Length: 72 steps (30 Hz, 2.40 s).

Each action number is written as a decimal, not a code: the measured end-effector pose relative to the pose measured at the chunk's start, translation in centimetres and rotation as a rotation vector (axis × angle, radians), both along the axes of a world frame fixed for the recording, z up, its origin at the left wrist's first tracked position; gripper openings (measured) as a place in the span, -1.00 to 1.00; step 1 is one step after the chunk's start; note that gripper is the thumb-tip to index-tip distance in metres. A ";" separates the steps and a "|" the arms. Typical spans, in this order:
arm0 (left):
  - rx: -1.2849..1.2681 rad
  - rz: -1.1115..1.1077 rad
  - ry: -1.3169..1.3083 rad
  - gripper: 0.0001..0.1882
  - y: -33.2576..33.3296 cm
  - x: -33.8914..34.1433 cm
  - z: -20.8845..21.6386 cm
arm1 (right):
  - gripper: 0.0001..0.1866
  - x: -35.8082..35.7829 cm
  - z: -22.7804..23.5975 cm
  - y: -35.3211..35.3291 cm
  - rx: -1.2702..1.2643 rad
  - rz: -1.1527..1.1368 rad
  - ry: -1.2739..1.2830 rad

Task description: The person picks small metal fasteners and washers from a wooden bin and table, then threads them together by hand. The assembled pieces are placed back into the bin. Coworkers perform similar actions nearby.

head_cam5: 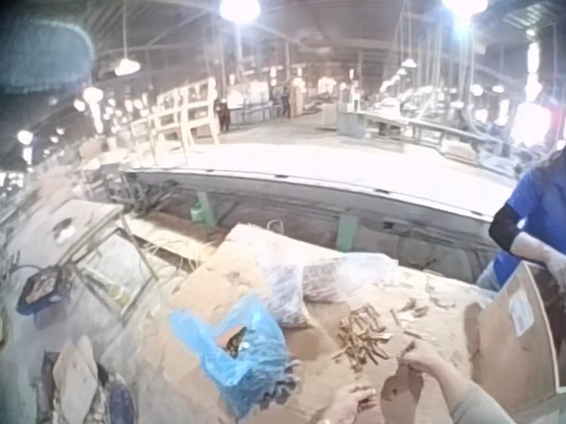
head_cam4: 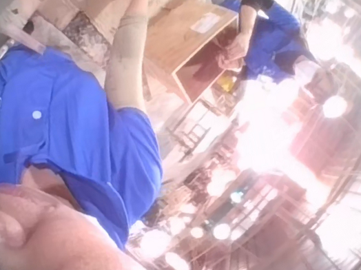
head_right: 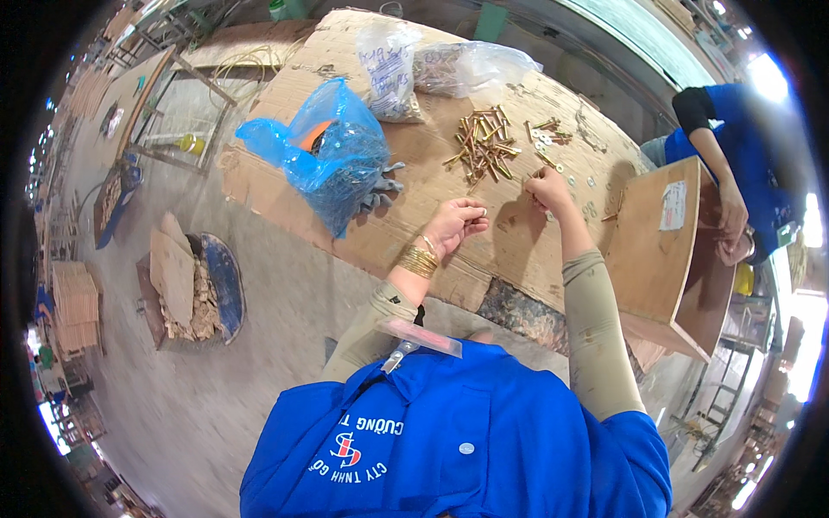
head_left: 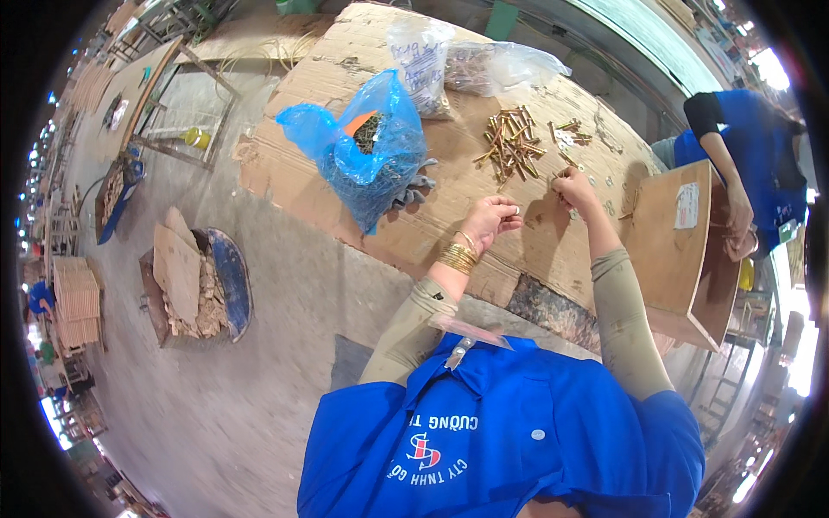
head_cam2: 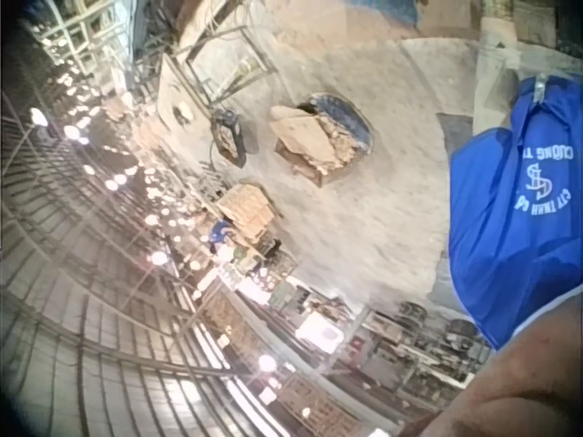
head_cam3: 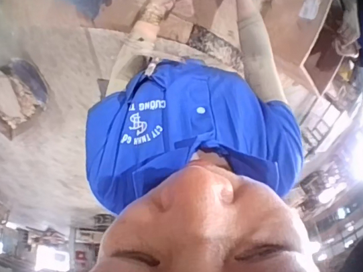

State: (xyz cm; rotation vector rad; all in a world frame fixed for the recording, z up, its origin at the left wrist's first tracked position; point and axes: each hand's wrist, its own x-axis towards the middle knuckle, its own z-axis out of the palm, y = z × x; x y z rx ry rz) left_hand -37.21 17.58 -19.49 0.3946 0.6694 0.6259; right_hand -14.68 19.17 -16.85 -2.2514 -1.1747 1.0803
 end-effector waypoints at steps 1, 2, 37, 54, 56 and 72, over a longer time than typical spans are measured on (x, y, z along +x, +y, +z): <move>-0.004 -0.005 -0.025 -0.89 0.1 0.0 0.1 | -0.84 0.5 0.5 -0.8 -0.031 -0.139 0.314; -0.005 -0.008 -0.021 -0.89 0.0 0.1 0.3 | -0.86 0.8 -0.3 -1.9 0.088 -0.232 0.611; 0.477 -0.480 0.072 -0.81 -5.5 10.2 14.3 | -0.87 0.7 16.3 -17.6 0.741 -0.212 0.233; 0.921 -0.837 0.003 -0.89 -11.6 24.2 26.6 | -0.85 9.6 26.2 -27.5 1.040 -0.071 -0.619; 0.913 -0.874 -0.019 -0.88 -12.6 26.0 27.2 | -0.85 10.4 26.5 -28.8 1.064 -0.102 -0.653; 0.866 -1.024 0.069 -0.84 -17.1 34.0 24.7 | -0.84 17.9 22.4 -34.6 0.817 -0.261 -0.508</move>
